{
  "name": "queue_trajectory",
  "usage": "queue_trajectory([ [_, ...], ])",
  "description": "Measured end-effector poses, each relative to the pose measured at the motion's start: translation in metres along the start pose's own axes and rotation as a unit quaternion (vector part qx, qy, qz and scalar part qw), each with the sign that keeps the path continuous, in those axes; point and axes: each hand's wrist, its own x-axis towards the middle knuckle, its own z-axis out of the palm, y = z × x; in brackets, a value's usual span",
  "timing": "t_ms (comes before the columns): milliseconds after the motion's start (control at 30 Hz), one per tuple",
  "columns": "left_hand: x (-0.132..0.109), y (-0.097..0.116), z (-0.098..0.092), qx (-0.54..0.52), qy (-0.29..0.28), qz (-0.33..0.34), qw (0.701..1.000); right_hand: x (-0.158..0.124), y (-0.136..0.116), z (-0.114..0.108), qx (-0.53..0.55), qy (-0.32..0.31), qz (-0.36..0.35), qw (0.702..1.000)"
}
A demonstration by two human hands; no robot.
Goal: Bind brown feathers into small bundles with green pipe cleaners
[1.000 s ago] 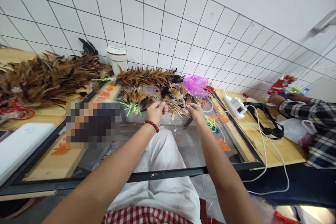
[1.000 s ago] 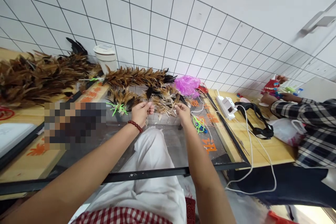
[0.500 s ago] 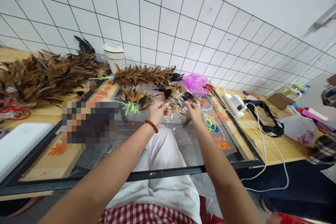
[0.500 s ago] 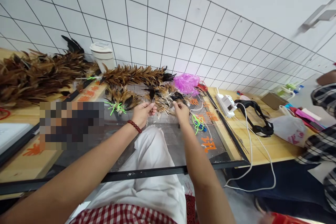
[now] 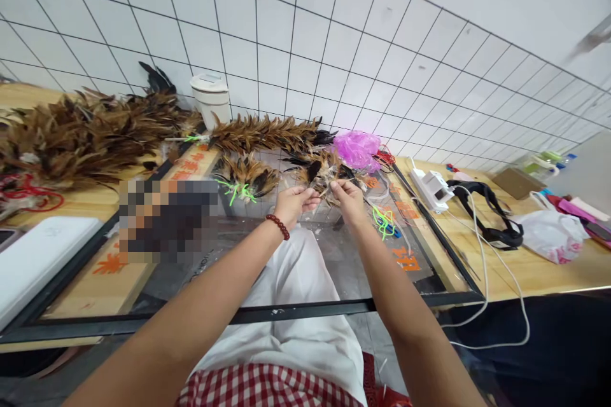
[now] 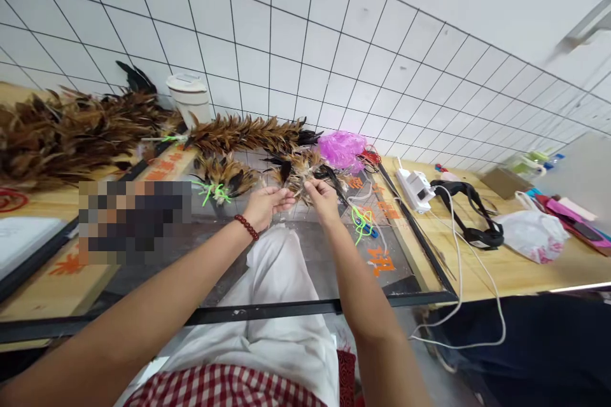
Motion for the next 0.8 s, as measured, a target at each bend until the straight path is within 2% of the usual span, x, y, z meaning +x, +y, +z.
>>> queue_trajectory([
  [133,-0.004,0.003,0.002,0.028,-0.009,-0.021,0.999,-0.005,0.001,0.012,-0.022,-0.025,-0.012,0.999],
  [367,-0.001,-0.002,0.000,0.089,-0.050,-0.026,0.994,-0.004,0.010,0.012,-0.061,-0.002,-0.041,0.997],
  [467,0.000,-0.003,0.000,0.098,-0.053,-0.019,0.994,-0.005,0.006,0.013,-0.066,-0.010,-0.024,0.997],
  [700,-0.002,0.002,-0.001,0.067,-0.053,-0.022,0.996,-0.005,0.001,0.014,0.016,-0.035,0.065,0.997],
  [800,-0.003,0.005,-0.001,0.067,-0.059,-0.036,0.995,-0.005,0.001,0.014,0.005,-0.027,0.046,0.999],
])
